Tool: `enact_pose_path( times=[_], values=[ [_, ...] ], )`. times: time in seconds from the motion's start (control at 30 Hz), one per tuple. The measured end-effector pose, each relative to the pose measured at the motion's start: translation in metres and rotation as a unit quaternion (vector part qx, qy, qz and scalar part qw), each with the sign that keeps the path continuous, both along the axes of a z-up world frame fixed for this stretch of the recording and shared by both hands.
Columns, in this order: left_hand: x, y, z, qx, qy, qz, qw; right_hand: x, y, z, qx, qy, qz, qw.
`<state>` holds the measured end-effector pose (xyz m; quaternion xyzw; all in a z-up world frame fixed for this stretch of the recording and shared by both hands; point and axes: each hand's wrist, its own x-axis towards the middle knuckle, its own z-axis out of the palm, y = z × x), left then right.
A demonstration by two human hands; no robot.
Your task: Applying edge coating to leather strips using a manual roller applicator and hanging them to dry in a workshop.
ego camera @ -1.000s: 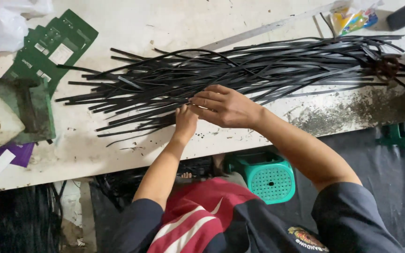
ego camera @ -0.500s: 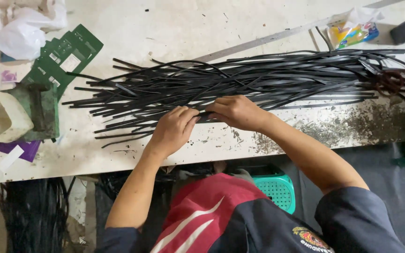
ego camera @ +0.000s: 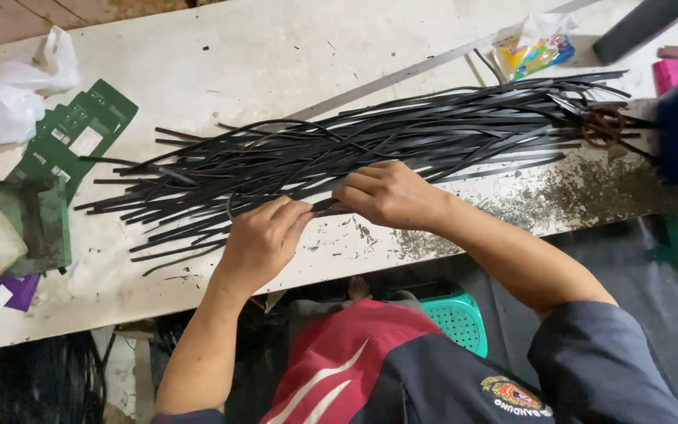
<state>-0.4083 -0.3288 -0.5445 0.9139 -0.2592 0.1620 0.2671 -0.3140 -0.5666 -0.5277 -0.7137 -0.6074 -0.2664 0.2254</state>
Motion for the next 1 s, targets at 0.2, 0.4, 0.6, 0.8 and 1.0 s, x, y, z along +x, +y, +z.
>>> enact_pose_path(
  times=[0.2,0.4,0.6,0.8,1.0],
  values=[
    [-0.027,0.034,0.021,0.029,-0.042,0.039,0.998,0.016,-0.025,0.005,-0.002,-0.031,-0.024,0.999],
    [-0.049,0.070,0.018,0.038,-0.043,0.072,0.996,0.013,-0.030,0.020,0.007,-0.066,-0.025,0.998],
    [-0.072,0.103,0.034,0.044,0.001,0.125,0.991,0.014,-0.060,0.028,-0.017,-0.066,-0.052,0.996],
    [-0.061,0.117,0.032,0.051,0.128,0.204,0.969,0.031,-0.100,0.046,-0.034,-0.051,-0.070,0.996],
    [0.002,0.021,0.070,0.030,0.288,0.259,0.922,0.054,-0.146,0.059,-0.025,-0.070,-0.059,0.996]
  ],
)
